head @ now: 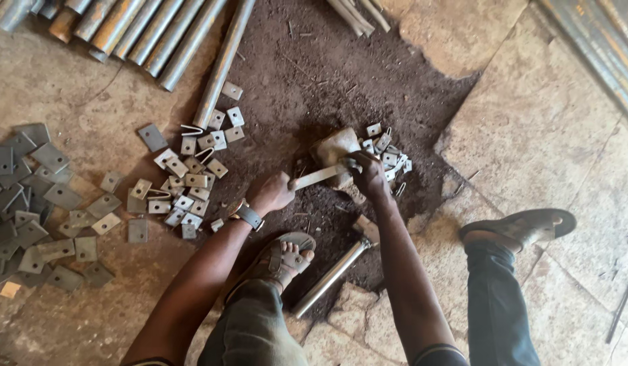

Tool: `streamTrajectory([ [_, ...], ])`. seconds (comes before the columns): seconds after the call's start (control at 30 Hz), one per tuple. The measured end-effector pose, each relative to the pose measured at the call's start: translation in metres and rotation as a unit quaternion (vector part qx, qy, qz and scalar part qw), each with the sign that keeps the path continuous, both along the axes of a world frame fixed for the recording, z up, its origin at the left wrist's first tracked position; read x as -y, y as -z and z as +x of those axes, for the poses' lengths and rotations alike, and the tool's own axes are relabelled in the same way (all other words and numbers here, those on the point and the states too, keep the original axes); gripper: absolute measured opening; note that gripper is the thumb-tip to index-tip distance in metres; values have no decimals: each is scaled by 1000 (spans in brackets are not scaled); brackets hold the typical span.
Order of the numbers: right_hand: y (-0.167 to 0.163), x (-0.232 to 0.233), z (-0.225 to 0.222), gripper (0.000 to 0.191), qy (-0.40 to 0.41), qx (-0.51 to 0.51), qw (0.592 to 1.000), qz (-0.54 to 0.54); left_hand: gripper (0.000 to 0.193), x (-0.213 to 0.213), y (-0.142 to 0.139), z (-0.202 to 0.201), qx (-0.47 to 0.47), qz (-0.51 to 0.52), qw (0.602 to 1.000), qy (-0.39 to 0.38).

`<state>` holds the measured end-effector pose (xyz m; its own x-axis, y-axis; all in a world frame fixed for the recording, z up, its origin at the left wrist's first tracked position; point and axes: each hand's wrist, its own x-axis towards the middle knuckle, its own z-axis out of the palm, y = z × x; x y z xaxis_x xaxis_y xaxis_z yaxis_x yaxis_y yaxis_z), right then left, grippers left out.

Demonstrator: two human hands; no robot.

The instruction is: The person straightening metal plates by holding them against a large metal block and striking them with a hammer.

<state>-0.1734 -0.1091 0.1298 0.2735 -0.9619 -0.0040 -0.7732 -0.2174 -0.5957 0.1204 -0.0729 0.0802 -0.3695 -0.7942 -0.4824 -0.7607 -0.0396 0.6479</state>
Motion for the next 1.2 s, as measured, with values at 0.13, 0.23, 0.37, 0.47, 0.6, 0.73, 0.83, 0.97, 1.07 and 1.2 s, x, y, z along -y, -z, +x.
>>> streamTrajectory([
  [0.13,-9,10,9,25,-58,7,998,-26,49,27,14,-8,-14,29,999,41],
  [0.23,-8,21,15,25,-9,-64,995,71,47,42,19,-13,-90,59,994,6],
  [0.37,-11,20,13,30,-37,-60,995,-66,59,52,21,-18,23,91,995,20],
  [0.47,-11,-24,7,52,121,-58,985,-107,57,51,25,-21,13,154,988,-23],
  [0.6,-1,-141,13,64,450,-172,865,142,42,46,29,-25,67,132,989,-18],
  [0.73,34,-243,22,60,431,-126,801,396,45,41,32,-26,93,95,991,-6],
  [0.83,58,-267,21,37,520,81,788,320,34,39,34,-26,31,144,988,-50],
  [0.97,55,-255,21,25,529,532,583,313,33,38,32,-27,1,157,986,-48],
  [1.07,13,-238,20,29,466,454,722,235,33,37,28,-28,46,141,988,-53],
  [1.2,-93,-188,-18,39,296,427,855,8,37,35,20,-28,98,141,985,-16],
])
